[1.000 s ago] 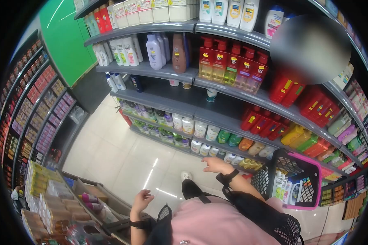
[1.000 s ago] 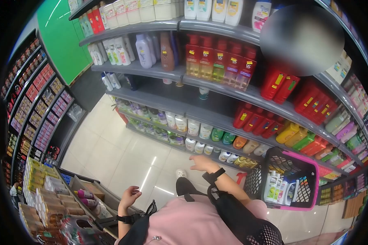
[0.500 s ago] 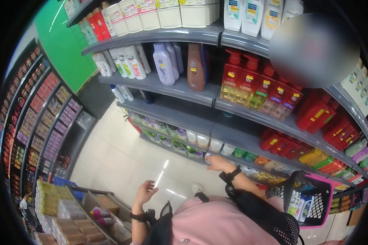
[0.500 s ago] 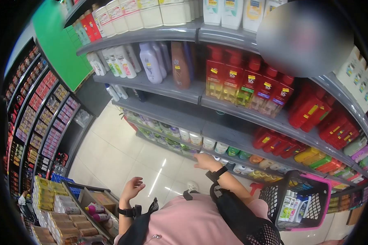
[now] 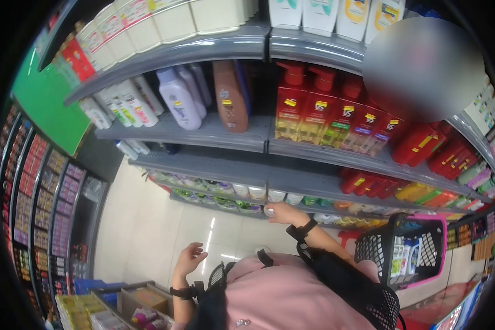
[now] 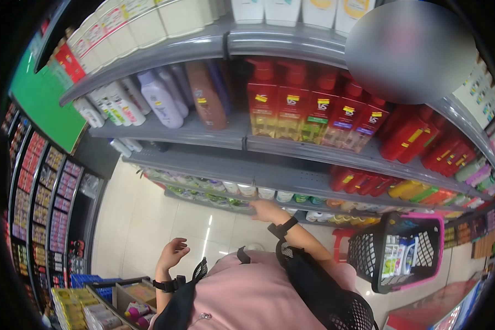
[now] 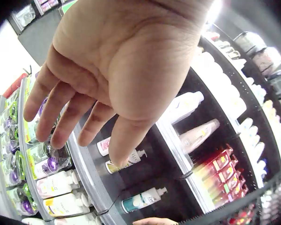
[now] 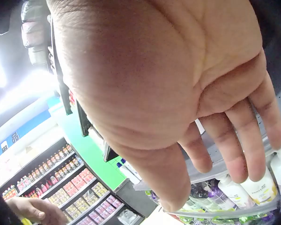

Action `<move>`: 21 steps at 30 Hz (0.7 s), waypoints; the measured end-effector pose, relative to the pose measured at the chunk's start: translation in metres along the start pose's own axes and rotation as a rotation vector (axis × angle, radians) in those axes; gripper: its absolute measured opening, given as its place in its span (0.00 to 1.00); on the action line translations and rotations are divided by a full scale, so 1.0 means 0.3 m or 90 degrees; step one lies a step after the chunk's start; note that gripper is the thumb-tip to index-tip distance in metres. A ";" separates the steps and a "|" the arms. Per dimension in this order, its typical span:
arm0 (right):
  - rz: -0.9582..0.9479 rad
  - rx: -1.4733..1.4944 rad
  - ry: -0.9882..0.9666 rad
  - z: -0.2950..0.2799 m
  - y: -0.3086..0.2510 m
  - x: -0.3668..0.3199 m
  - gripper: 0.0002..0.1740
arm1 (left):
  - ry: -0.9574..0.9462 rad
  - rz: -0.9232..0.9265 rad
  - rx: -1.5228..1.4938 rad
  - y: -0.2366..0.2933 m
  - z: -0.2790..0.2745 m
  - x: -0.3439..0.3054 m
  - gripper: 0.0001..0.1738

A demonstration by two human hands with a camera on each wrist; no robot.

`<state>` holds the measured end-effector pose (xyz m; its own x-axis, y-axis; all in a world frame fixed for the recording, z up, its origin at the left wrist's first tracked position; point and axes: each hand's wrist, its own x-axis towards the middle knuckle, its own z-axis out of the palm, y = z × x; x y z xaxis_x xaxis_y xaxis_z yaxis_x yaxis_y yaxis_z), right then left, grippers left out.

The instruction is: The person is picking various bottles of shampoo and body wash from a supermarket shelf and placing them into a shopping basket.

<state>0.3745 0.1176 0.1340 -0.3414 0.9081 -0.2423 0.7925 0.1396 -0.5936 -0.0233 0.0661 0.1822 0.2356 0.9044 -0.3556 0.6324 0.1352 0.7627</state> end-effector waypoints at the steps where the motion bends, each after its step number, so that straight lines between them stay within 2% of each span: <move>1: 0.048 0.026 -0.009 -0.014 -0.006 -0.006 0.30 | -0.016 0.005 0.016 -0.002 -0.009 0.030 0.24; 2: 0.096 0.052 -0.018 -0.026 -0.007 -0.015 0.30 | -0.030 0.016 0.018 -0.003 -0.015 0.062 0.24; 6: 0.124 0.033 0.069 -0.002 0.050 -0.027 0.31 | -0.087 0.067 0.049 0.031 -0.063 0.207 0.25; 9: 0.129 0.071 0.121 -0.026 0.014 -0.074 0.32 | -0.139 0.131 0.092 0.094 -0.110 0.318 0.25; 13: 0.222 0.076 0.185 0.030 -0.047 -0.121 0.31 | -0.174 0.218 0.120 0.151 -0.223 0.417 0.26; 19: 0.290 0.078 0.206 0.124 -0.133 -0.120 0.30 | -0.196 0.247 0.165 0.094 -0.355 0.535 0.25; 21: 0.301 0.049 0.235 0.133 -0.162 -0.115 0.30 | -0.241 0.260 0.149 0.046 -0.353 0.565 0.25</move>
<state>0.3276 0.0639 0.1405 0.2477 0.9437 -0.2194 0.7721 -0.3291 -0.5437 -0.0529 0.2641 0.1897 0.7128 0.6519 -0.2588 0.5708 -0.3248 0.7541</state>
